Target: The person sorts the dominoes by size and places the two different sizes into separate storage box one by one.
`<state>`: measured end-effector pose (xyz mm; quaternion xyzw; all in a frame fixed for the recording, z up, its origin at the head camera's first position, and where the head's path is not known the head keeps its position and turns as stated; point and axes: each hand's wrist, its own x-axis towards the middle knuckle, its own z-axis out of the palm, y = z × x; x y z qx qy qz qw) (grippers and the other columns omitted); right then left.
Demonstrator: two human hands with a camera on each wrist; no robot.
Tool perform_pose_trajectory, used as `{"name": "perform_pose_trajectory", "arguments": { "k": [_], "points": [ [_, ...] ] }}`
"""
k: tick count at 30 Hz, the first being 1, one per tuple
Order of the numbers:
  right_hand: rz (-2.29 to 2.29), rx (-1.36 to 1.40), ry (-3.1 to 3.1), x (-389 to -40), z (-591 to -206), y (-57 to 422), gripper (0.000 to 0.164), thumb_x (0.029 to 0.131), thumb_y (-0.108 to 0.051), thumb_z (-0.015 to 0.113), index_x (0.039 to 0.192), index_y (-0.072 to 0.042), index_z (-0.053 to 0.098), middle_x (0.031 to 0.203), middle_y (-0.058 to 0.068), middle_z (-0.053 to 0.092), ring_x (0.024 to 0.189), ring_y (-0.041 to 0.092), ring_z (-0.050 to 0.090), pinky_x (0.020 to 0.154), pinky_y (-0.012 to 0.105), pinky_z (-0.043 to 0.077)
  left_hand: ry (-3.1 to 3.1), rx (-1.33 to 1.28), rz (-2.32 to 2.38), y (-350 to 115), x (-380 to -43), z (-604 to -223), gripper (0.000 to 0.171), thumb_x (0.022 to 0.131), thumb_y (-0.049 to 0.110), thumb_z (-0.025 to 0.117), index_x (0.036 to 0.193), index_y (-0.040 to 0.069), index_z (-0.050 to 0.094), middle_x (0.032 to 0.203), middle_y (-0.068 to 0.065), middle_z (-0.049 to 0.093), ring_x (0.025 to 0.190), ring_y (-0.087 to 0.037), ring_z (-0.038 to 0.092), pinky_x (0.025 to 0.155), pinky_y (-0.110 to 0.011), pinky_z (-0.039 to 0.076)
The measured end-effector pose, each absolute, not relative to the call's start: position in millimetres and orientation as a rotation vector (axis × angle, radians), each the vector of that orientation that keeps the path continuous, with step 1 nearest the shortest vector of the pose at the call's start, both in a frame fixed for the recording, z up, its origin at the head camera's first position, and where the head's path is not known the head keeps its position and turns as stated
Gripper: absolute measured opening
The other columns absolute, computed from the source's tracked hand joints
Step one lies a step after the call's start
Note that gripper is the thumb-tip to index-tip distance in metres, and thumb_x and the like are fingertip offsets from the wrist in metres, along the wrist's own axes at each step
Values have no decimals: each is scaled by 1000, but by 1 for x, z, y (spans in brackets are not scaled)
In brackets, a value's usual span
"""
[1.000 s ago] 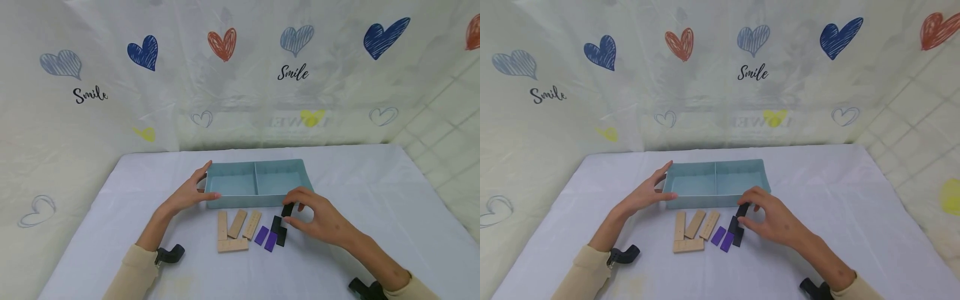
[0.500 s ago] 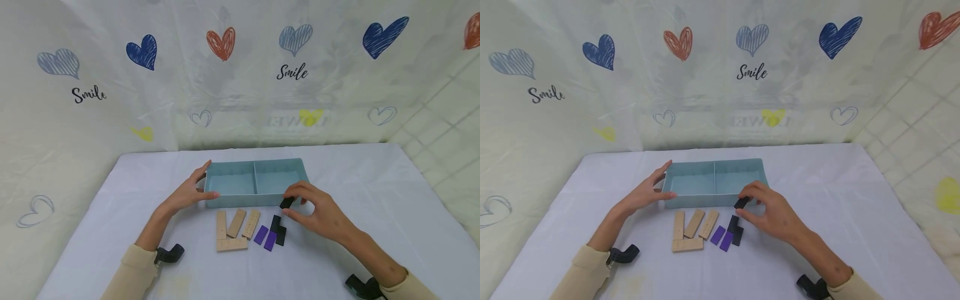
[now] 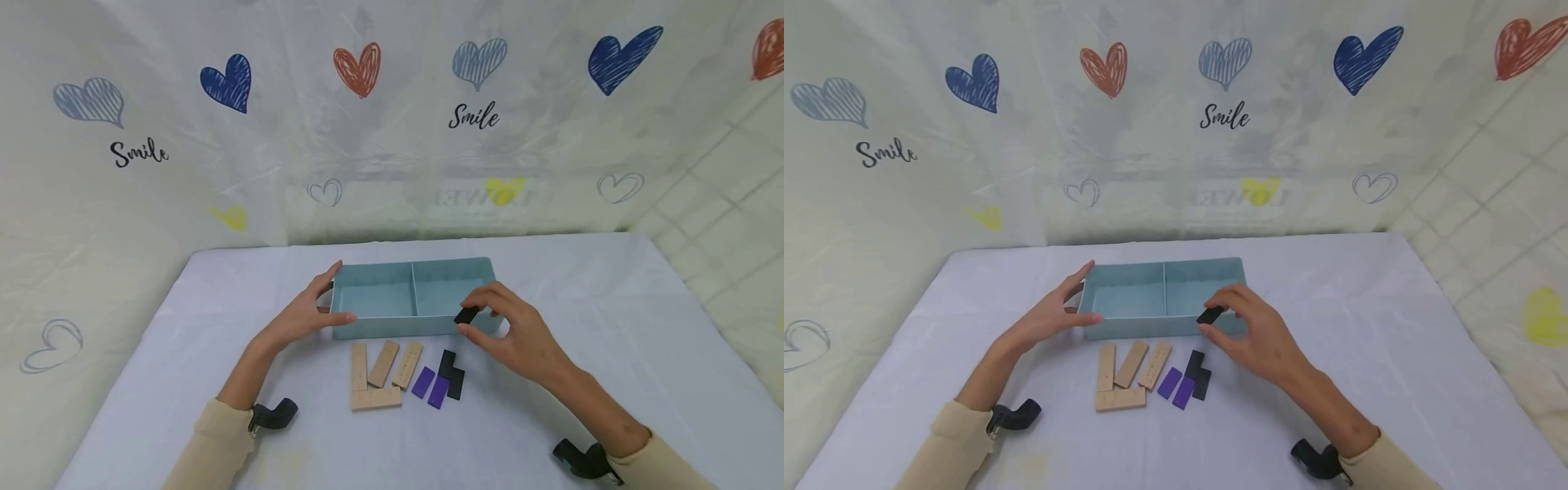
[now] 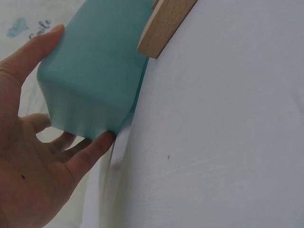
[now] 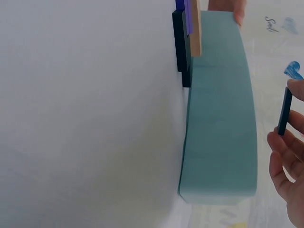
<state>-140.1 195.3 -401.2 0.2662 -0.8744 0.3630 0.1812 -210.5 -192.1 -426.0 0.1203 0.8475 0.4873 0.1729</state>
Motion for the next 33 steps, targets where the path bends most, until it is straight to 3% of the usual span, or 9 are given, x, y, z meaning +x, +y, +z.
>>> {"name": "perform_pose_trajectory", "arguments": {
  "k": [10, 16, 29, 33],
  "points": [
    [1044, 746, -2416, -147, -403, 192, 32, 81, -9, 89, 109, -16, 74, 112, -8, 67, 96, 6, 63, 82, 21, 49, 2407, 351, 1393, -192, -211, -426, 108, 86, 45, 84, 164, 50, 10, 176, -5, 10, 148, -43, 47, 113, -56, 49],
    [1046, 735, -2414, -149, -403, 192, 31, 82, -9, 88, 109, -14, 74, 113, -7, 67, 95, 8, 64, 81, 24, 51, 2403, 360, 1404, -191, -211, -426, 108, 86, 44, 84, 165, 48, 10, 176, -6, 12, 156, -40, 36, 115, -56, 47],
    [1052, 704, -2425, -155, -404, 193, 33, 83, -9, 87, 113, -16, 74, 115, -6, 67, 98, 7, 64, 84, 15, 49, 2418, 361, 1399, -191, -211, -426, 109, 86, 44, 84, 166, 45, 10, 176, -7, 13, 160, -37, 28, 117, -56, 46],
    [1064, 696, -2434, -157, -403, 193, 33, 84, -10, 87, 113, -16, 75, 116, -5, 68, 100, 7, 64, 84, 20, 52, 2408, 357, 1405, -190, -210, -425, 108, 86, 44, 84, 166, 46, 10, 176, -6, 13, 160, -37, 27, 117, -56, 46]
  ]
}}
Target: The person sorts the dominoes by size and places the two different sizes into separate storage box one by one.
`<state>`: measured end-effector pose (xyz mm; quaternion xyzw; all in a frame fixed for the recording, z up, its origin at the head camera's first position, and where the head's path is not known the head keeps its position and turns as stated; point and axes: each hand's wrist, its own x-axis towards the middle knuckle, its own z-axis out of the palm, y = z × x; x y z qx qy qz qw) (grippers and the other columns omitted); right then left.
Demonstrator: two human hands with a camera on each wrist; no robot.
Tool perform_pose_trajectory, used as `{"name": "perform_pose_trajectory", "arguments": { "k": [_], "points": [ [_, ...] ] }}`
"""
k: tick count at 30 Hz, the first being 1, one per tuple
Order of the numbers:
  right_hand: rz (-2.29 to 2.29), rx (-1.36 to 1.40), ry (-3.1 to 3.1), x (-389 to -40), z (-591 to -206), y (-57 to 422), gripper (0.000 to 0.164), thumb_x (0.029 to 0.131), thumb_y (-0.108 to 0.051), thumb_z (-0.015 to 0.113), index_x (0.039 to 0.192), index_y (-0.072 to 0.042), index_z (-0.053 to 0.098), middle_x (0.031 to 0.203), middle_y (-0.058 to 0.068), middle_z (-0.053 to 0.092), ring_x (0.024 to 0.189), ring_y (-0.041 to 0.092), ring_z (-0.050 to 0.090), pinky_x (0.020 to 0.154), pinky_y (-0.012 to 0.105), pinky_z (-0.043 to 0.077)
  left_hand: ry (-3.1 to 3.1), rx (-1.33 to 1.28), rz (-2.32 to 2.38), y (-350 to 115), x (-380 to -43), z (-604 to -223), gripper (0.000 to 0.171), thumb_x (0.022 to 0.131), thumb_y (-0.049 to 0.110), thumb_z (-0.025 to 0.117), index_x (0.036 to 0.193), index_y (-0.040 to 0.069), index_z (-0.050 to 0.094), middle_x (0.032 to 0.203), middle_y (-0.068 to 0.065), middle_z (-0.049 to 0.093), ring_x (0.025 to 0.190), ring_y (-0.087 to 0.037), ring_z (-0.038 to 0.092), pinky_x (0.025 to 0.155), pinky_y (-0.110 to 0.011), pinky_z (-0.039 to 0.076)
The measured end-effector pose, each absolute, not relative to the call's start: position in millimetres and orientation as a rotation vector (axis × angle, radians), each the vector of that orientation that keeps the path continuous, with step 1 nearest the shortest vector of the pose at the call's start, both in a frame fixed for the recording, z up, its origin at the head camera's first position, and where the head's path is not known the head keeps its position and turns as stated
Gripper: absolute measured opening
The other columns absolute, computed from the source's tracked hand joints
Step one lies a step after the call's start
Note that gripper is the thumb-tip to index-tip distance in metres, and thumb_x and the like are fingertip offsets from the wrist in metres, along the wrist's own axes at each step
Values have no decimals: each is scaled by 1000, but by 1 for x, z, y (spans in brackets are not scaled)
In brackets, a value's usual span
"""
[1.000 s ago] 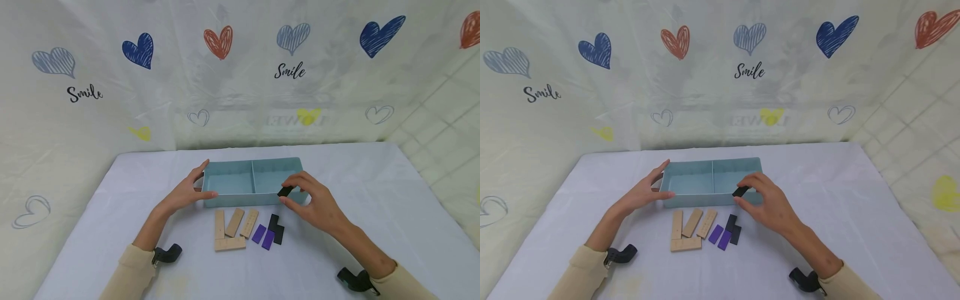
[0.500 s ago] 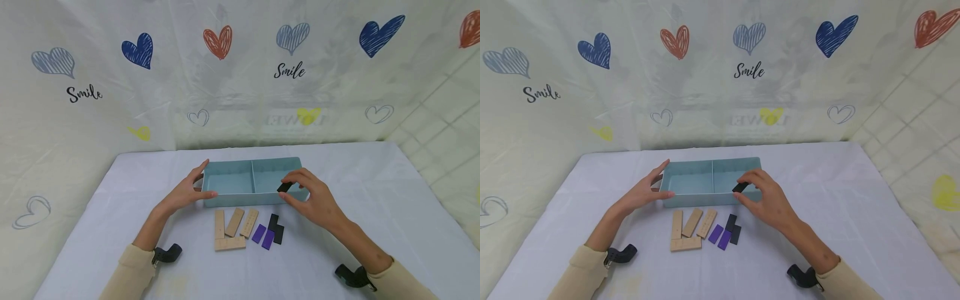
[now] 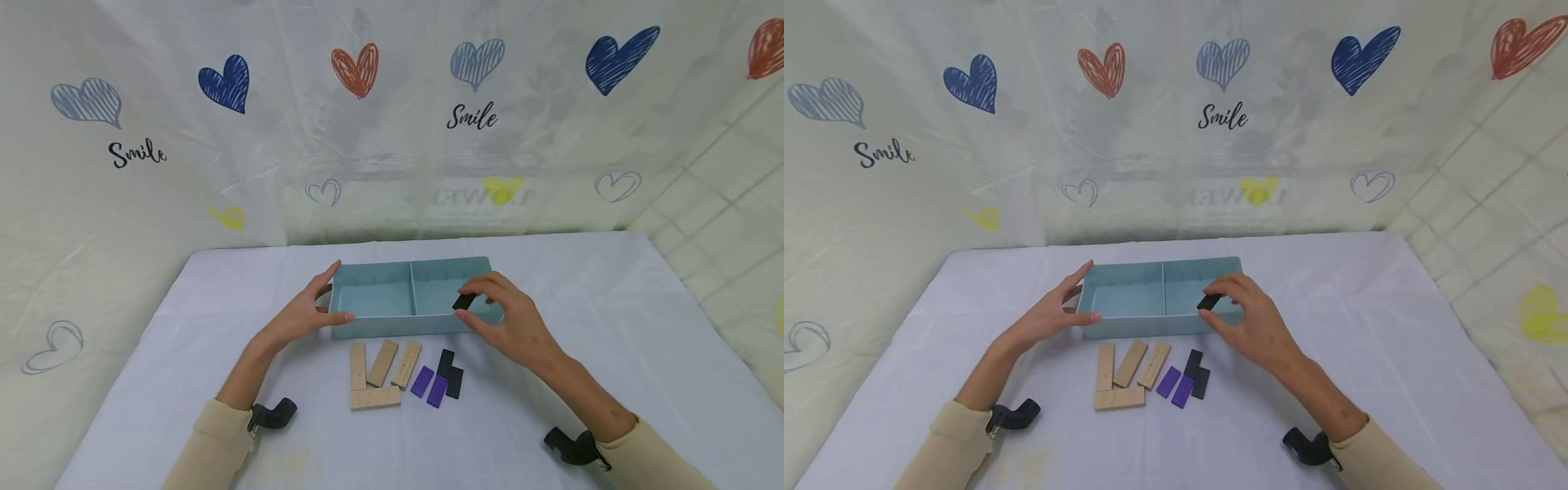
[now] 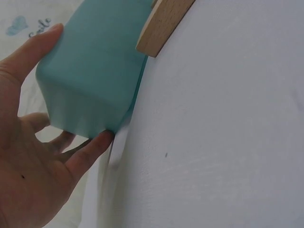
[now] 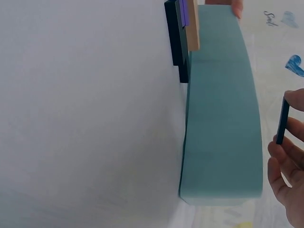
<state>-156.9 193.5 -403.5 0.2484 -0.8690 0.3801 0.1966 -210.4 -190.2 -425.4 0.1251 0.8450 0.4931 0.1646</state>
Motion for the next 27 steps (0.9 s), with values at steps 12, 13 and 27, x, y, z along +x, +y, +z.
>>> {"name": "perform_pose_trajectory", "arguments": {
  "k": [12, 13, 27],
  "points": [
    [1082, 674, -2479, -160, -402, 190, 33, 87, -12, 85, 118, -15, 75, 121, -3, 68, 105, 11, 64, 89, 17, 51, 2419, 352, 1394, -190, -211, -426, 110, 86, 46, 84, 166, 46, 10, 175, -6, 14, 160, -37, 25, 117, -57, 45],
    [1081, 673, -2483, -161, -402, 189, 32, 87, -12, 85, 118, -15, 74, 122, -3, 68, 105, 12, 64, 89, 18, 52, 2421, 352, 1391, -190, -211, -426, 110, 86, 46, 84, 166, 46, 10, 175, -6, 14, 161, -37, 25, 117, -57, 45],
    [1104, 633, -2541, -169, -403, 186, 30, 92, -15, 81, 121, -14, 74, 129, 1, 67, 113, 17, 63, 92, 39, 57, 2412, 349, 1401, -191, -211, -427, 109, 86, 45, 85, 166, 45, 10, 176, -6, 13, 159, -38, 28, 116, -57, 46]
  ]
}}
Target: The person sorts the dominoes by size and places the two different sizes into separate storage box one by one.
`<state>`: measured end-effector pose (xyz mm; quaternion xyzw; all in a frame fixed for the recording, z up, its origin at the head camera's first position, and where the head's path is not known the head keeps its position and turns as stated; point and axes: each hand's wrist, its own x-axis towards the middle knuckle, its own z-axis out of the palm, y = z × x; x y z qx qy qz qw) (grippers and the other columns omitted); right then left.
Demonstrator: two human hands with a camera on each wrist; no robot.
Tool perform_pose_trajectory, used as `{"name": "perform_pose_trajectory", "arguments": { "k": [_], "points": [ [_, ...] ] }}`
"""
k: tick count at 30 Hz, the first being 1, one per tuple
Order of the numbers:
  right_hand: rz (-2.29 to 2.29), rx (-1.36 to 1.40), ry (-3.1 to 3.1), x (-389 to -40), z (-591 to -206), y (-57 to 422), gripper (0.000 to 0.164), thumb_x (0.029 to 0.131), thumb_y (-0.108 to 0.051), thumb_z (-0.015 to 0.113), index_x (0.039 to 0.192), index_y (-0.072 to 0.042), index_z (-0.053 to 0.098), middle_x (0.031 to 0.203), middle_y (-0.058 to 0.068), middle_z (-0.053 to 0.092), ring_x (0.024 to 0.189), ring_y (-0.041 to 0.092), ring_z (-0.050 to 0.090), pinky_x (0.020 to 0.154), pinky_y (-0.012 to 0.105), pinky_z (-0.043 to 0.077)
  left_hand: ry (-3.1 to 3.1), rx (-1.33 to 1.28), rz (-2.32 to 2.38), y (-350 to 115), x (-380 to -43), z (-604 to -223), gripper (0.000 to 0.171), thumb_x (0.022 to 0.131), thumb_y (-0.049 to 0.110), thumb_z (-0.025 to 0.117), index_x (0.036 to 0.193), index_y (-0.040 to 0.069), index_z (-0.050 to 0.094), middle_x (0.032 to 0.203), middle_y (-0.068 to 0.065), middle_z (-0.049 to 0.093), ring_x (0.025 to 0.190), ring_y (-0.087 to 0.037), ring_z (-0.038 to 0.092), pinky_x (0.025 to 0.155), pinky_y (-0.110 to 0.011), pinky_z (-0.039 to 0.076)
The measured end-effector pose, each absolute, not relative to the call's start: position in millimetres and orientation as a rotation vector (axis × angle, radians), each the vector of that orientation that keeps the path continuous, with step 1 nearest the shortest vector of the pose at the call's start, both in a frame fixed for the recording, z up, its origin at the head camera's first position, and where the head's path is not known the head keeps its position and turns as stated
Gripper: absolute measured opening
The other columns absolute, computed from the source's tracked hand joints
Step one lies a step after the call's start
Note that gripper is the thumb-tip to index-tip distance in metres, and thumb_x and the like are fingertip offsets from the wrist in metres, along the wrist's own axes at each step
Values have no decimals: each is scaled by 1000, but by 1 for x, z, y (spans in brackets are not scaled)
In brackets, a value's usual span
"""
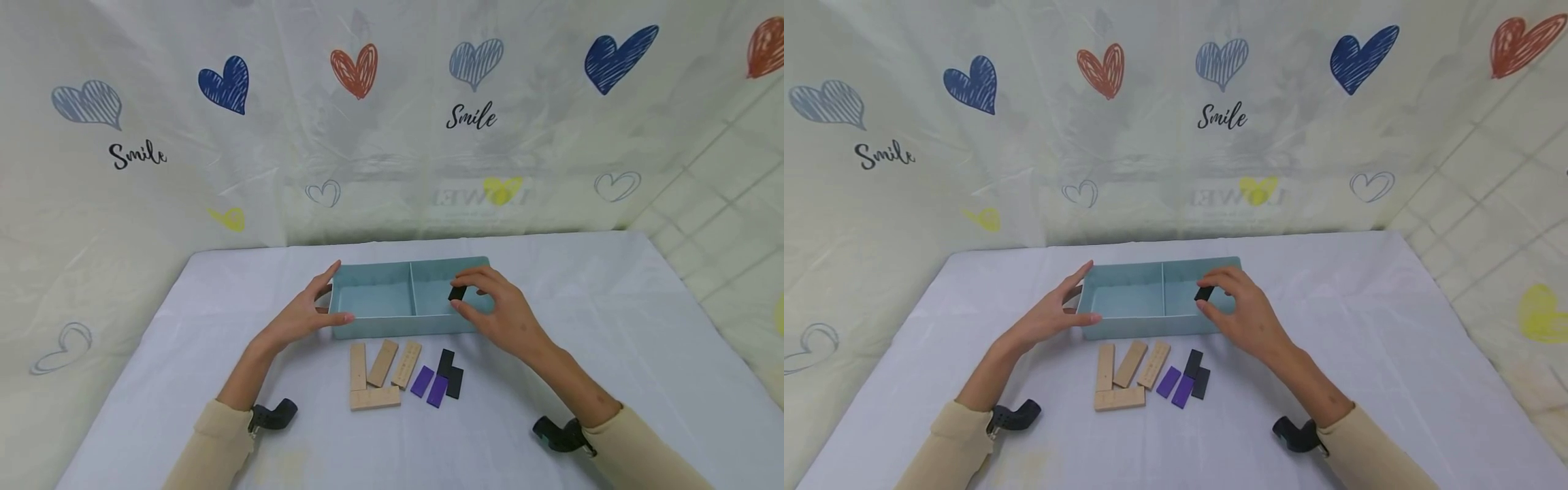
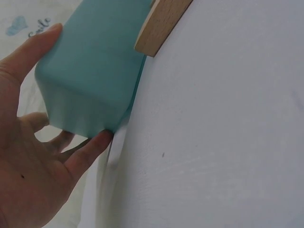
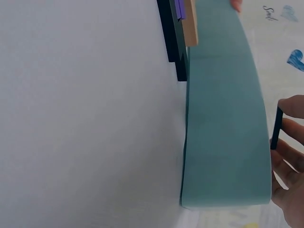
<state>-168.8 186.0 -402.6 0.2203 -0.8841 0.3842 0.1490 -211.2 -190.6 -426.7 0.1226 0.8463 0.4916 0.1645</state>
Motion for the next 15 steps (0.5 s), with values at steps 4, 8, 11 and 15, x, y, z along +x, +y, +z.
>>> {"name": "perform_pose_trajectory", "arguments": {
  "k": [4, 8, 11, 15],
  "points": [
    [1115, 631, -2550, -172, -404, 185, 30, 92, -14, 80, 121, -13, 74, 130, 3, 66, 116, 21, 64, 92, 46, 58, 2409, 355, 1400, -191, -210, -426, 108, 86, 45, 84, 165, 48, 10, 176, -6, 13, 159, -38, 29, 116, -57, 46],
    [1141, 618, -2551, -175, -404, 183, 29, 93, -13, 80, 121, -11, 73, 128, 5, 65, 116, 22, 64, 93, 51, 58, 2411, 352, 1403, -191, -210, -426, 107, 86, 45, 84, 164, 50, 11, 176, -6, 13, 159, -38, 28, 116, -57, 46],
    [1151, 614, -2553, -177, -405, 182, 31, 92, -13, 80, 122, -11, 71, 125, 5, 65, 115, 21, 64, 92, 51, 58, 2414, 351, 1405, -190, -210, -427, 108, 86, 44, 84, 165, 48, 11, 176, -7, 13, 158, -38, 30, 115, -57, 47],
    [1147, 615, -2569, -179, -405, 181, 33, 92, -13, 80, 124, -10, 70, 124, 6, 64, 114, 21, 63, 92, 51, 58, 2410, 354, 1410, -190, -211, -428, 109, 86, 44, 84, 166, 45, 11, 175, -7, 14, 156, -40, 35, 114, -56, 48]
  ]
}}
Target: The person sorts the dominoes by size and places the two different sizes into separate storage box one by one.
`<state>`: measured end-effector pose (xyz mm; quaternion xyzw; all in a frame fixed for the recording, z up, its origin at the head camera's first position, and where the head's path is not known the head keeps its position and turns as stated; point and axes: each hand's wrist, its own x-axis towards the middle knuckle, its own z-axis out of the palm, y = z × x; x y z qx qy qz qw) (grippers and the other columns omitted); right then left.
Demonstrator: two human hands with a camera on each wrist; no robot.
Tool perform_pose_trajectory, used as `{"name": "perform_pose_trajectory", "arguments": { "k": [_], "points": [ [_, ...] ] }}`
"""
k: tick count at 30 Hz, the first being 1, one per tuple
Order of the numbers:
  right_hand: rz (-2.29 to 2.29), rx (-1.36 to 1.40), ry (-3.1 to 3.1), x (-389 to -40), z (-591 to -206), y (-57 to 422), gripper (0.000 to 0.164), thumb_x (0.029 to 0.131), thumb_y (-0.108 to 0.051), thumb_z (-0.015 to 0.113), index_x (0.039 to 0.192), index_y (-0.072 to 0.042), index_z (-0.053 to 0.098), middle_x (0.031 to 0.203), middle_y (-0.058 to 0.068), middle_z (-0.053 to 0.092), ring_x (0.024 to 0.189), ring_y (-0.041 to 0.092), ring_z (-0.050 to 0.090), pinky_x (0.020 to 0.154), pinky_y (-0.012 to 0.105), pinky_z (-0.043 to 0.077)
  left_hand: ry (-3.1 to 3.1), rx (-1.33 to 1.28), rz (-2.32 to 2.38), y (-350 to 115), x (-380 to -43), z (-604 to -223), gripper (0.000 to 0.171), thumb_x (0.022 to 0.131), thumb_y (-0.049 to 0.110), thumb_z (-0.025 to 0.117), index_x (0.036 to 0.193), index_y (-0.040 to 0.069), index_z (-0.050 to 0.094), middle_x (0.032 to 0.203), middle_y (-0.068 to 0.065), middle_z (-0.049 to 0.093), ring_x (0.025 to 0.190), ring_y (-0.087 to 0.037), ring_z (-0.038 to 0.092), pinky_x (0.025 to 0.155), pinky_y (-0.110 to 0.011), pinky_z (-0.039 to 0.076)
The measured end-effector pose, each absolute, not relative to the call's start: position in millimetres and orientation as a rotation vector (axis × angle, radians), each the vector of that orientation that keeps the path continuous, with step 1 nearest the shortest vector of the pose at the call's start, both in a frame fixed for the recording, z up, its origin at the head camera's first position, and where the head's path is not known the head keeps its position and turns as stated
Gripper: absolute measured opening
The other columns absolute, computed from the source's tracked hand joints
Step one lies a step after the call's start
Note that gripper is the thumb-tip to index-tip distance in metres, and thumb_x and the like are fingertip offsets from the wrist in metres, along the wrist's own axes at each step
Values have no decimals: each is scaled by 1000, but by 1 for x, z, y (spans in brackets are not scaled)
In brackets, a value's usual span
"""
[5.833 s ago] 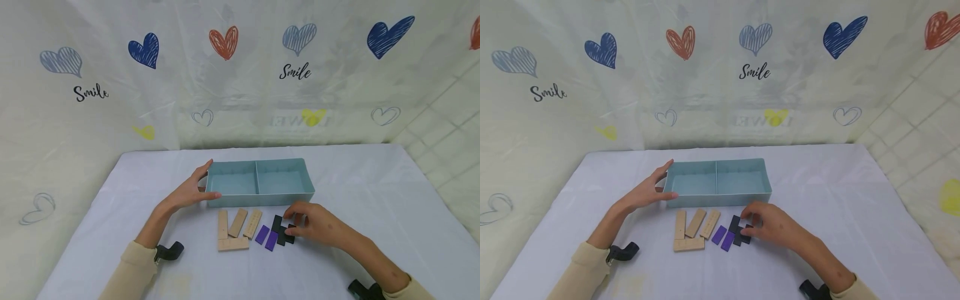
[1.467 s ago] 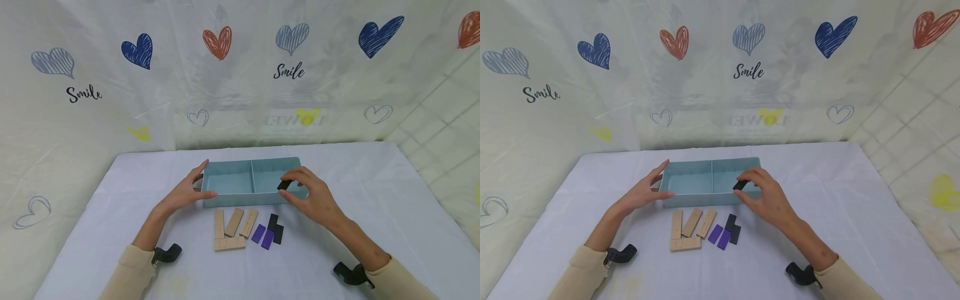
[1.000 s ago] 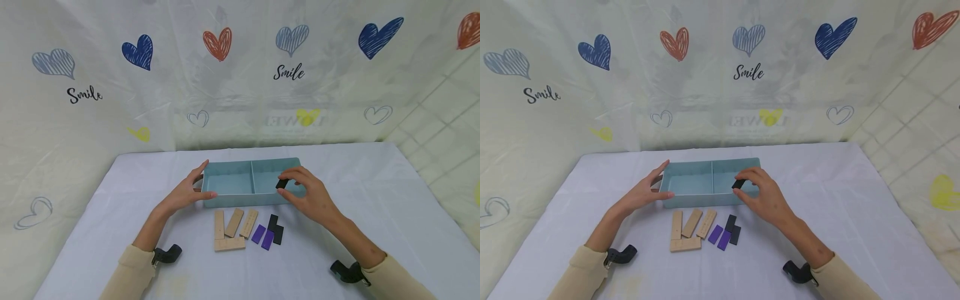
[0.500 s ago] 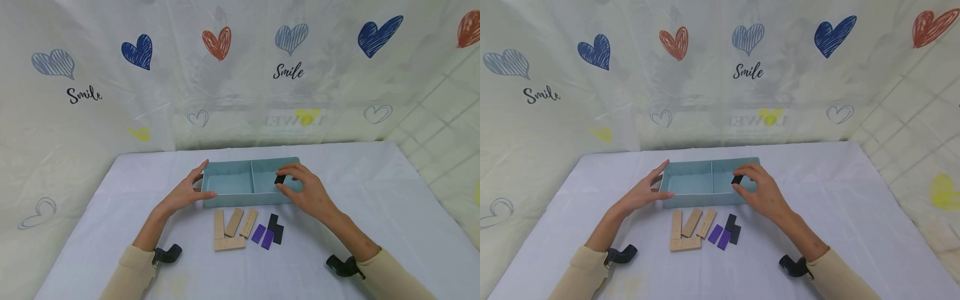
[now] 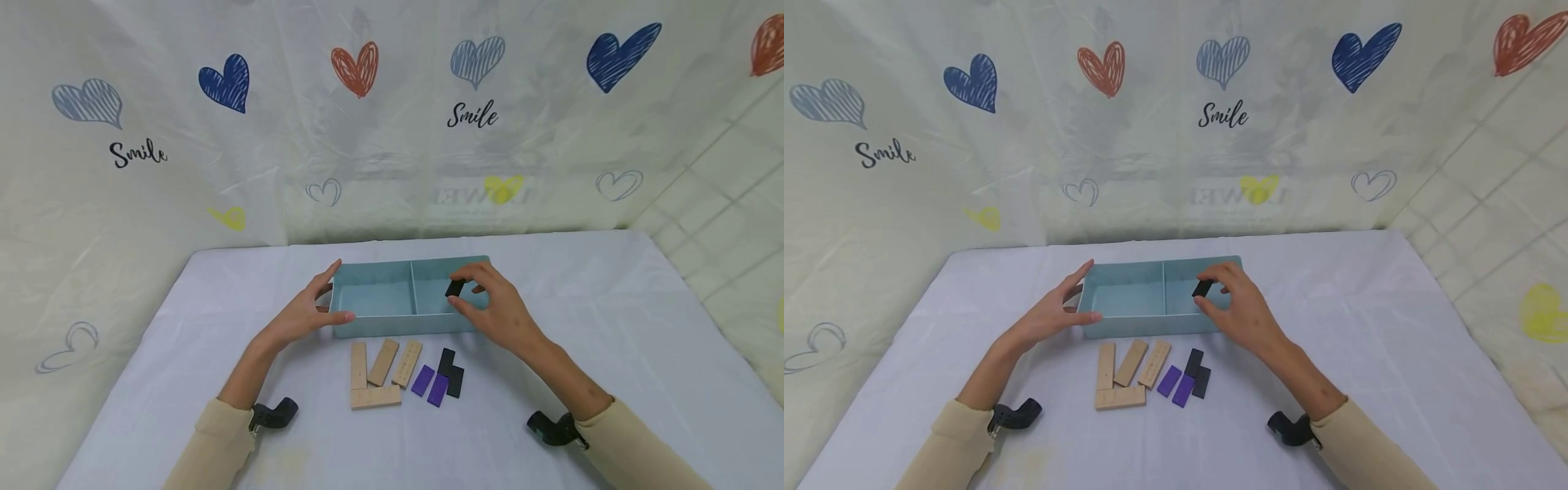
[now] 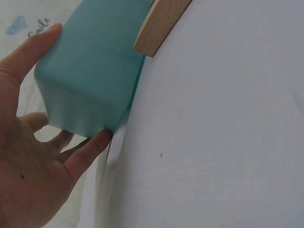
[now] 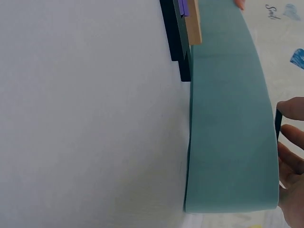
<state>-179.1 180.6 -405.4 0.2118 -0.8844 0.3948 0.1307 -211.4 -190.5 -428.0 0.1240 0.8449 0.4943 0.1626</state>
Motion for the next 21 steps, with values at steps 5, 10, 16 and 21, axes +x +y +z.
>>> {"name": "perform_pose_trajectory", "arguments": {
  "k": [5, 10, 16, 21],
  "points": [
    [1146, 606, -2585, -180, -405, 178, 34, 92, -13, 80, 124, -9, 70, 125, 7, 65, 112, 27, 64, 92, 49, 58, 2403, 356, 1412, -192, -212, -429, 107, 86, 43, 85, 164, 49, 11, 175, -7, 14, 156, -40, 35, 115, -56, 48],
    [1142, 590, -2601, -182, -405, 177, 33, 93, -13, 80, 124, -10, 70, 128, 6, 65, 110, 27, 64, 93, 46, 58, 2402, 354, 1411, -192, -213, -430, 107, 86, 43, 85, 163, 51, 11, 176, -6, 14, 155, -40, 37, 115, -56, 48],
    [1148, 598, -2591, -184, -406, 177, 31, 93, -11, 79, 123, -9, 72, 127, 7, 66, 115, 30, 63, 93, 49, 57, 2401, 352, 1414, -192, -212, -428, 107, 86, 43, 85, 164, 50, 11, 175, -8, 15, 150, -42, 45, 114, -55, 49],
    [1129, 596, -2591, -186, -409, 178, 31, 93, -10, 79, 123, -9, 72, 126, 7, 66, 117, 30, 62, 94, 49, 57, 2401, 346, 1409, -192, -212, -429, 107, 86, 44, 85, 163, 51, 11, 175, -8, 15, 146, -43, 49, 114, -56, 49]
  ]
}}
